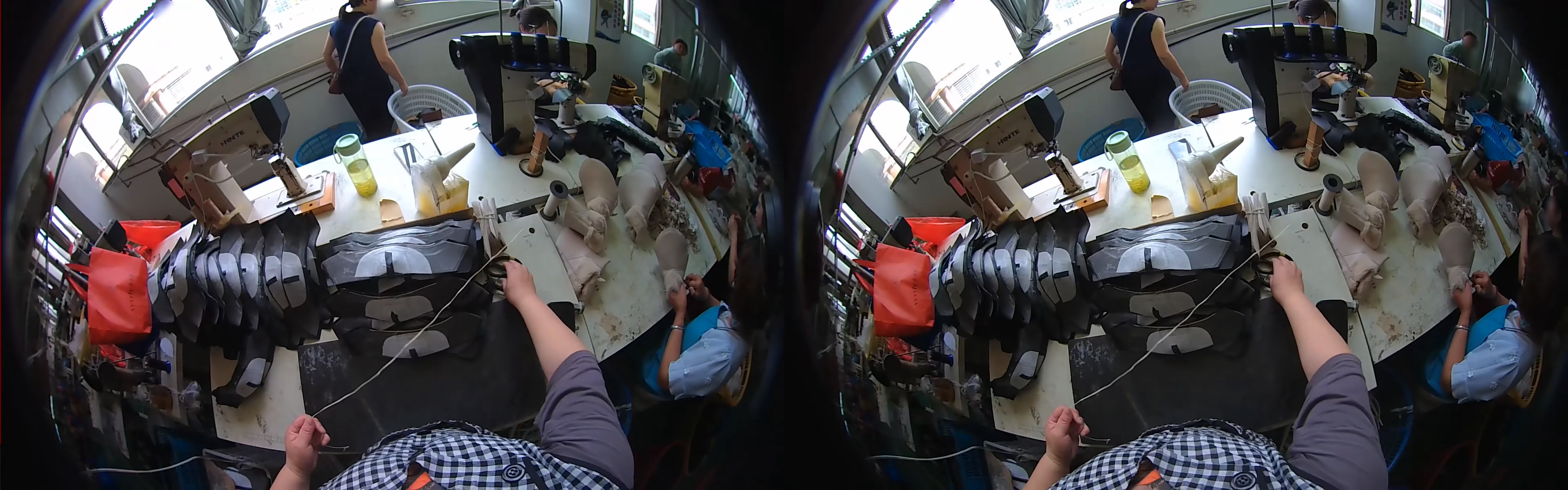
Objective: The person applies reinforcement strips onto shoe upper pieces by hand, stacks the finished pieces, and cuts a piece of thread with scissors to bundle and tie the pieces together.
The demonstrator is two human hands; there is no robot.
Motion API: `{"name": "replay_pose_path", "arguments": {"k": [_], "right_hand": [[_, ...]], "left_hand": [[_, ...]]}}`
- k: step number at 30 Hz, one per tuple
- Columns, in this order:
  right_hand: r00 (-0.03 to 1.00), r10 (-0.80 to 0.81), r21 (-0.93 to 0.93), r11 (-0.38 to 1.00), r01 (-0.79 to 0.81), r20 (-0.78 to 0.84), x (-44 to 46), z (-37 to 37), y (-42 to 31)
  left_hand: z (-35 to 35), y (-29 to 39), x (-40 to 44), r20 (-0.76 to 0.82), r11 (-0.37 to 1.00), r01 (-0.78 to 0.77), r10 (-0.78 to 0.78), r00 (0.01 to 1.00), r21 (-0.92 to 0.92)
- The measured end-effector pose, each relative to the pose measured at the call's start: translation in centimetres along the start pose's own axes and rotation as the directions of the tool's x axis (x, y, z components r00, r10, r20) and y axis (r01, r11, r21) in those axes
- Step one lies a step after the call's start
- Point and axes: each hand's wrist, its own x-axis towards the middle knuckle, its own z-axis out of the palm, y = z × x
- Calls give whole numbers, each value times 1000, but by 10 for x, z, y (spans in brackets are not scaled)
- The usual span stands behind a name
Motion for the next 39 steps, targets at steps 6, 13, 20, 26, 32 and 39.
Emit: {"name": "replay_pose_path", "arguments": {"k": [6, 13, 20, 26, 32, 39], "right_hand": [[995, 86, -388, 920, -57, 57, 20, 17, -2], [953, 228, -539, 838, -88, 198, -16, -69, -16], [784, 434, -118, 896, -428, 444, -172, -109, -8], [804, 127, 748, 306, -588, 580, -303, -74, -74], [766, -460, 796, 595, -110, 449, -261, -81, -238], [479, -633, 664, 736, 131, 608, -283, -34, -363]], "left_hand": [[10, -19, -13, -106, 994, 73, -64, 992, 82], [19, -28, -8, -152, 953, 236, -210, 966, 188], [22, -37, 6, -48, 894, 257, -258, 965, 366], [3, -65, 12, 84, 771, 179, -288, 954, 610], [5, -50, -10, 313, 663, -40, -299, 902, 748], [-62, -63, -59, 189, 870, 39, -151, 970, 492]]}}
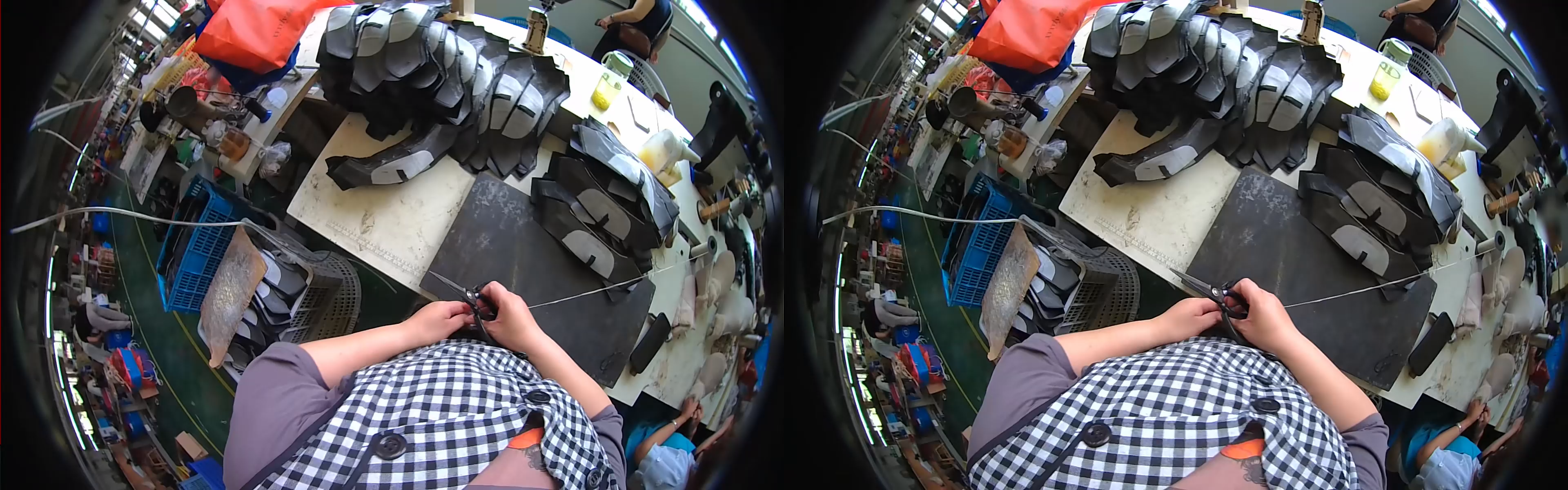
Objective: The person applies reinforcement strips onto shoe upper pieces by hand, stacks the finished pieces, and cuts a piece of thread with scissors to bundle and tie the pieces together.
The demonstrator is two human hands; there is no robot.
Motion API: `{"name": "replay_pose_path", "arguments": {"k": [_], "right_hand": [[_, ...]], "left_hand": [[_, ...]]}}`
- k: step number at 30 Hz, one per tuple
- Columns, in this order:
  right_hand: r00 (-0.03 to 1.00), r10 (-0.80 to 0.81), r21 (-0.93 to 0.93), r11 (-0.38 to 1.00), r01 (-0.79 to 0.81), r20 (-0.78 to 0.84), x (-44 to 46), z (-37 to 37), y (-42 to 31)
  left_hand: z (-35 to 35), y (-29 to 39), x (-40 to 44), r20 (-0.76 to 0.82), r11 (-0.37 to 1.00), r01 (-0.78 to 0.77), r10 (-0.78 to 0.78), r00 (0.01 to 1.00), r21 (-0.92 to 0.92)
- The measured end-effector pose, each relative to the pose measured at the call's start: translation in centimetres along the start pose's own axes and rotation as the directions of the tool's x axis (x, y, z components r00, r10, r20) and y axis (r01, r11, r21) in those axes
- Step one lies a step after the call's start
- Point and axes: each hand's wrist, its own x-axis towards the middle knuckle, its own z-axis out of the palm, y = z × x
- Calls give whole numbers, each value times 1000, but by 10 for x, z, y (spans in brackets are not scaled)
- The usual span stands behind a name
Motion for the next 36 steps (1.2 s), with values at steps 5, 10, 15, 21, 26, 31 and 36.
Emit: {"name": "replay_pose_path", "arguments": {"k": [5, 10, 15, 21, 26, 31, 36], "right_hand": [[999, -35, 70, 997, 36, -13, 34, 45, -11], [991, 93, 135, 988, -80, -92, 34, 52, 23], [928, 330, 595, 786, -169, -173, -4, 45, 24], [893, 400, 642, 744, -187, -204, -42, 46, 31], [743, 367, 574, 818, 29, -560, -74, 34, 54], [530, 402, 224, 902, -369, -747, -99, 1, 109], [534, 525, 512, 838, -187, -663, -111, 4, 120]], "left_hand": [[-59, -16, -31, 22, 996, 86, -85, 996, -35], [-140, -14, -12, -80, 989, -6, 18, 997, 145], [-202, -11, 101, -452, 713, -144, 573, 683, 687], [-215, -7, 160, -557, 551, 260, 484, 675, 793], [-178, 8, 108, -183, 427, -107, 582, 792, 898], [-128, -2, 101, -16, 256, -195, 643, 766, 947], [-37, 5, 94, 223, 346, -530, 634, 740, 774]]}}
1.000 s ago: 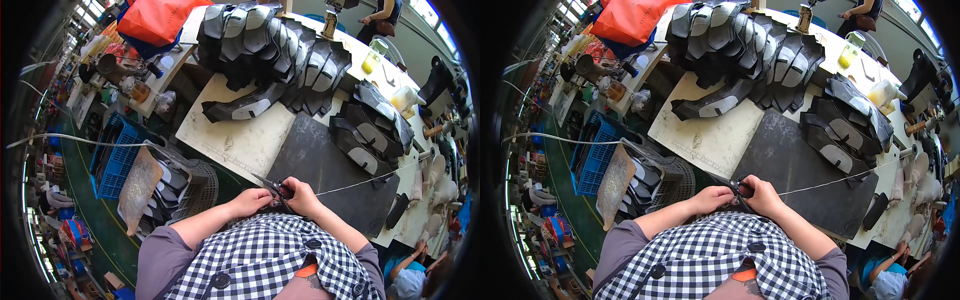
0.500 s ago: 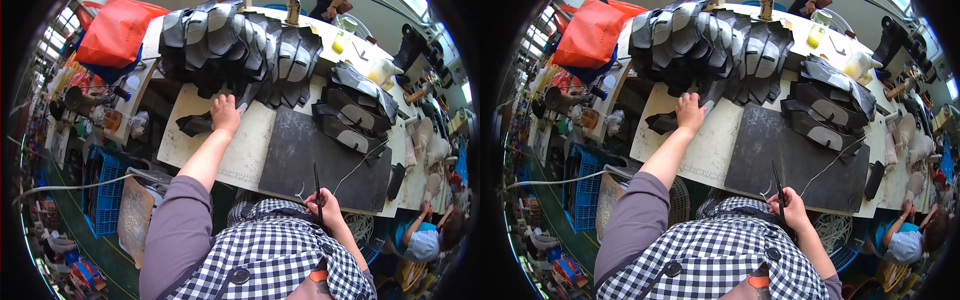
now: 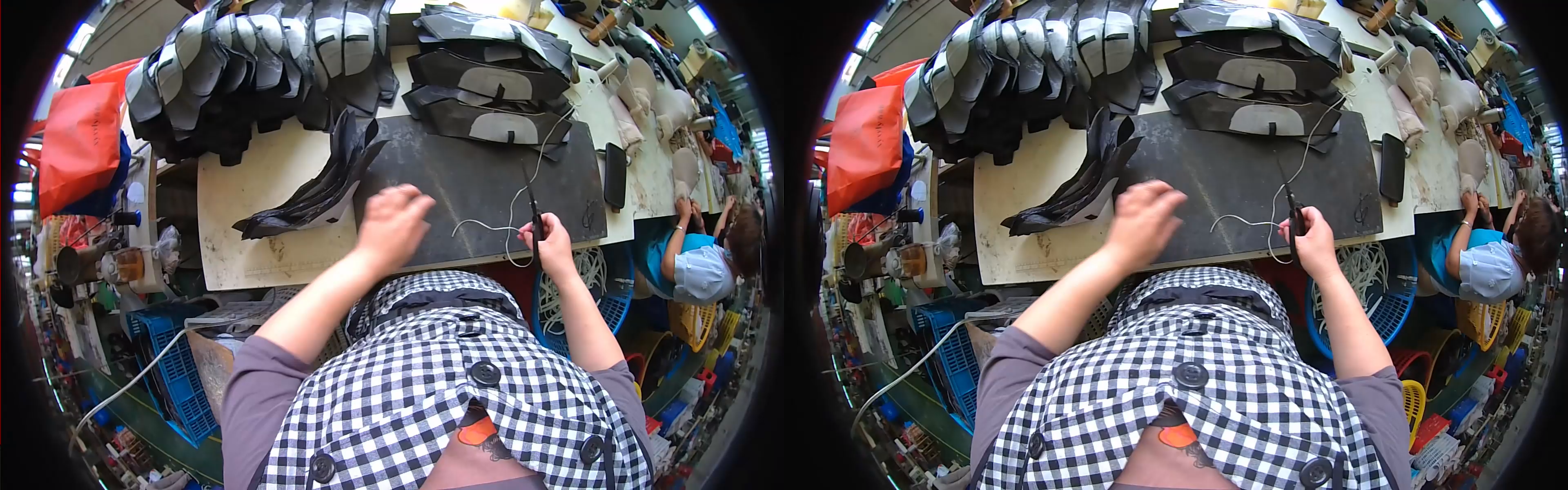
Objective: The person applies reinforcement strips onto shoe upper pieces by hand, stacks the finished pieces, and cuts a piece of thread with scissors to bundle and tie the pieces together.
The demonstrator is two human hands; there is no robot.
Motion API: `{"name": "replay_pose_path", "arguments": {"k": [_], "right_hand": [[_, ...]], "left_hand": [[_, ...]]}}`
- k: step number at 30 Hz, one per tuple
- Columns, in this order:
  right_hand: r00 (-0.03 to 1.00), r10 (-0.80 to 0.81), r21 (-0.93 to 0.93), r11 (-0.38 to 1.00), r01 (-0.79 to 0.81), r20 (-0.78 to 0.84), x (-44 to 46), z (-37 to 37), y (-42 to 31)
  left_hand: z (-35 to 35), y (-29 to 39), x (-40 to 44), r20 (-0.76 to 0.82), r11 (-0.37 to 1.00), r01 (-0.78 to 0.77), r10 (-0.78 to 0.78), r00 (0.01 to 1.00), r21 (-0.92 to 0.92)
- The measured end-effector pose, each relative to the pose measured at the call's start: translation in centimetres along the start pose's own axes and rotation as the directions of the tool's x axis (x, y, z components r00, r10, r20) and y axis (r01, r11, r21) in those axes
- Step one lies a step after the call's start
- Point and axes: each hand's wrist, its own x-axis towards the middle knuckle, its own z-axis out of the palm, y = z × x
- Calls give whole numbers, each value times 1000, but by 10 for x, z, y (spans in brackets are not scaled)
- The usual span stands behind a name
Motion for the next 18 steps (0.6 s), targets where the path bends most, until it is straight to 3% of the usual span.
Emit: {"name": "replay_pose_path", "arguments": {"k": [3, 4, 7, 8, 11, 12, 14, 15, 18], "right_hand": [[999, -35, 2, 999, 35, 41, 1, 6, 1], [999, -15, 19, 1000, 15, 34, 1, 7, 2], [994, -48, -415, 910, 3, -97, -7, 1, -7], [935, -303, -608, 782, 135, -183, -13, 1, -6], [849, -527, -463, 764, 449, -47, -7, 19, -23], [920, -382, -340, 857, 386, 81, -4, 30, -22], [945, -256, -353, 881, 315, 206, -3, 58, -38], [944, -209, -382, 875, 297, 254, 0, 71, -42], [937, -197, -270, 922, 277, 288, 2, 90, -43]], "left_hand": [[59, 30, 15, 88, 979, 49, -32, 996, -196], [71, 32, 19, 84, 984, 60, -47, 995, -167], [88, 32, 12, 102, 979, 82, -64, 993, -186], [95, 32, 7, 42, 983, 29, -21, 999, -180], [107, 33, 1, 5, 998, -4, 4, 1000, -60], [104, 38, 1, 56, 998, 30, -27, 998, -63], [92, 44, 3, 135, 992, 124, -119, 984, -29], [96, 41, -3, 48, 995, 93, -92, 995, -20], [63, 38, -8, 29, 965, 115, -111, 993, -237]]}}
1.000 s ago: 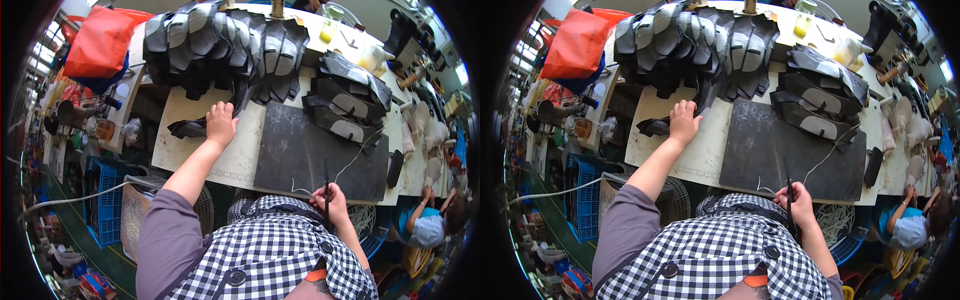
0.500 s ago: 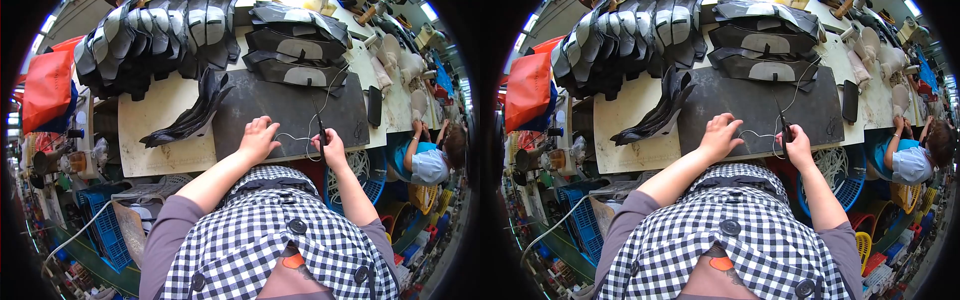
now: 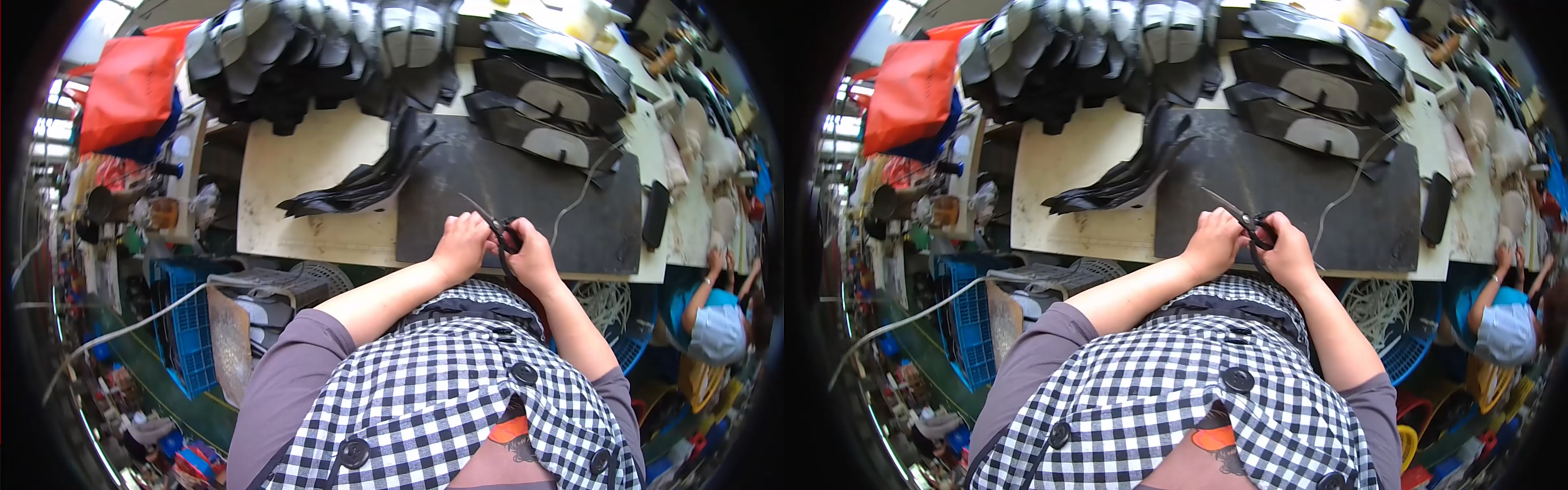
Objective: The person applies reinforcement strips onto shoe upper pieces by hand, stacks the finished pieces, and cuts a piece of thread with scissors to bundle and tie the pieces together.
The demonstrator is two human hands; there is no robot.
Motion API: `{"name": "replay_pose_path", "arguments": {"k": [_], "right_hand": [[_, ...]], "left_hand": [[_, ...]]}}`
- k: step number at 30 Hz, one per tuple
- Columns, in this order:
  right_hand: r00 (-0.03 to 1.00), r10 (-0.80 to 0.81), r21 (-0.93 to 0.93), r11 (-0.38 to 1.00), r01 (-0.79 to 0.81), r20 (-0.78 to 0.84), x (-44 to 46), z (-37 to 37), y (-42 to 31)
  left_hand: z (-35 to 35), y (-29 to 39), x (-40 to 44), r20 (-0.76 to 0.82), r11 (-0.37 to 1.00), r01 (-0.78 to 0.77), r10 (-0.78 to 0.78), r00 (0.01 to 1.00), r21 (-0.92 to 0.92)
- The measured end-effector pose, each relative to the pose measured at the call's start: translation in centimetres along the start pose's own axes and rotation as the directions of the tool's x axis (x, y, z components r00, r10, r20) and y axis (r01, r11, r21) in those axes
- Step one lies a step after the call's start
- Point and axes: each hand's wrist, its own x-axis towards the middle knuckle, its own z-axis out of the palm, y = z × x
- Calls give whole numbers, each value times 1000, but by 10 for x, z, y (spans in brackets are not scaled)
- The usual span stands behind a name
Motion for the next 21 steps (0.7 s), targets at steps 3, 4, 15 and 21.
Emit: {"name": "replay_pose_path", "arguments": {"k": [3, 4, 15, 21], "right_hand": [[996, -43, 121, 992, 34, 76, 7, 2, -9], [989, -65, 199, 979, 38, 131, 11, 3, -14], [356, -785, -423, 133, 896, 507, 103, 43, -109], [359, -721, -460, 63, 886, 592, 143, 68, -111]], "left_hand": [[-27, -1, -5, 58, 981, 89, -80, 995, -174], [-37, -4, -8, 73, 971, 97, -82, 994, -217], [-174, -119, 6, -125, 913, 315, -291, 948, 261], [-180, -142, 17, 240, 926, 320, -363, 900, 202]]}}
